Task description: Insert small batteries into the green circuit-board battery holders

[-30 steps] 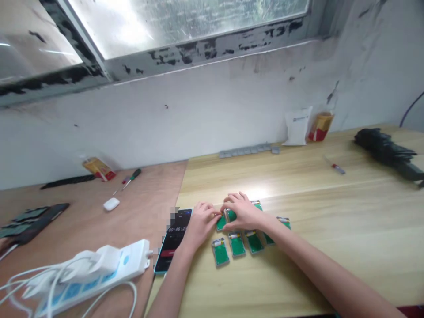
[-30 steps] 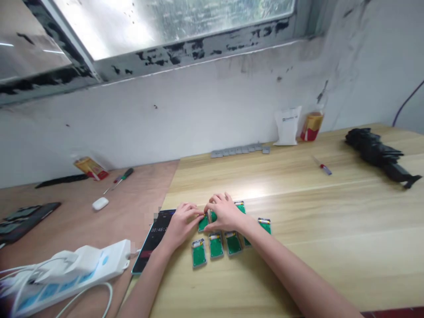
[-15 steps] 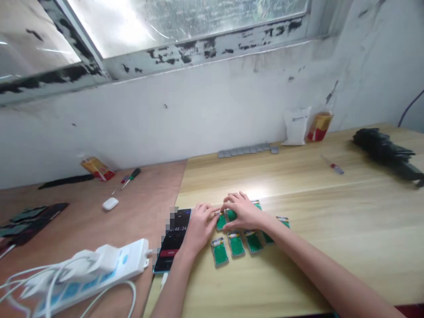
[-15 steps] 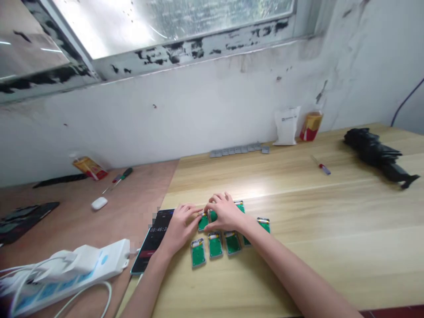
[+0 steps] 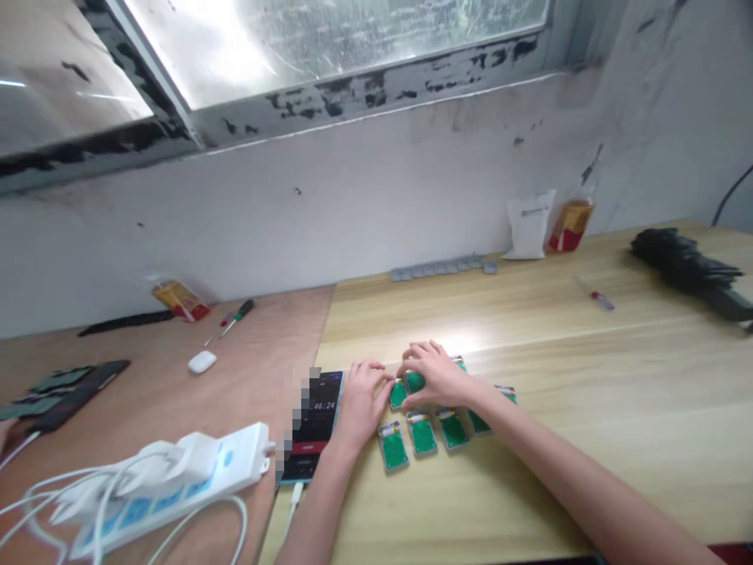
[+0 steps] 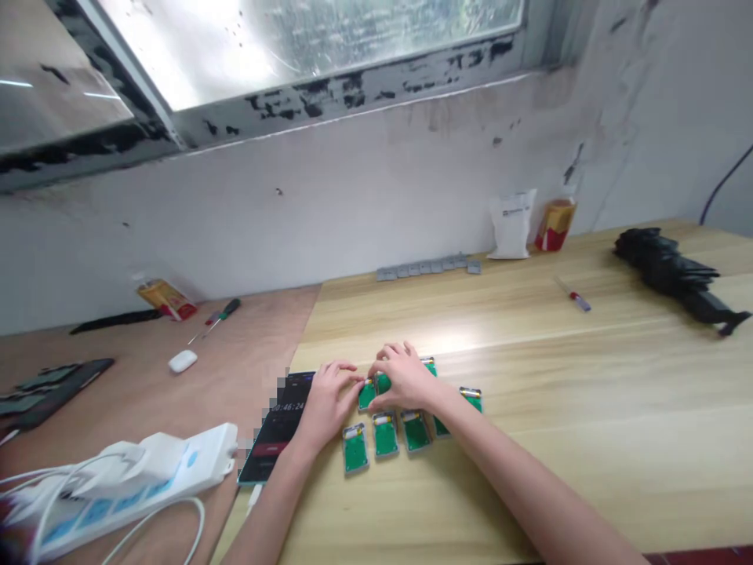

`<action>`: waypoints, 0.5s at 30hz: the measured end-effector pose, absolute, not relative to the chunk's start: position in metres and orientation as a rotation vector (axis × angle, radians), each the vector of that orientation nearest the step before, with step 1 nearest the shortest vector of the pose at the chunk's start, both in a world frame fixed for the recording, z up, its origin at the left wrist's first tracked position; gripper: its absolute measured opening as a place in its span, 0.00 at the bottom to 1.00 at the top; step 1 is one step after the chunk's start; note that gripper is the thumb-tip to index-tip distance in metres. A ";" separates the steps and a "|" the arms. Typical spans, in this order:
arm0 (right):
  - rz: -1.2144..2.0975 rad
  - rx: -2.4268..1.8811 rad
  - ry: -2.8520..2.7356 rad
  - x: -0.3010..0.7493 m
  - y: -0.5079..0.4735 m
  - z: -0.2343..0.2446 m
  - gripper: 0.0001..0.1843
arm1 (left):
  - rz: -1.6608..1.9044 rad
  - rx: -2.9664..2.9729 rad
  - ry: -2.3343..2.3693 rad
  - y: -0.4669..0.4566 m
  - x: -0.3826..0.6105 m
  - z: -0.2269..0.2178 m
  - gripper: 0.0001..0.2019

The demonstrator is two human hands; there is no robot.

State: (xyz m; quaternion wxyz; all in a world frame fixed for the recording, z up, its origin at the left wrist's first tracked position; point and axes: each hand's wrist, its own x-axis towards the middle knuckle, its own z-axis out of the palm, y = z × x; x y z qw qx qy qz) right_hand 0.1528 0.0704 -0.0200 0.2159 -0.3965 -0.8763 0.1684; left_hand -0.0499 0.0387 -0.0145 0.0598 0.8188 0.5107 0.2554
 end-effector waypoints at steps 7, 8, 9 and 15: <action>0.427 -1.125 -2.438 0.158 0.071 -0.020 0.28 | 0.716 2.494 1.597 0.038 -0.046 -0.018 0.08; 0.420 -1.127 -2.436 0.159 0.072 -0.019 0.28 | 0.718 2.496 1.615 0.038 -0.046 -0.017 0.09; 0.413 -1.132 -2.432 0.160 0.071 -0.017 0.29 | 0.722 2.497 1.635 0.038 -0.047 -0.016 0.10; 0.284 -0.917 -2.308 0.131 0.038 0.020 0.25 | 0.677 2.532 1.697 0.039 -0.045 -0.013 0.09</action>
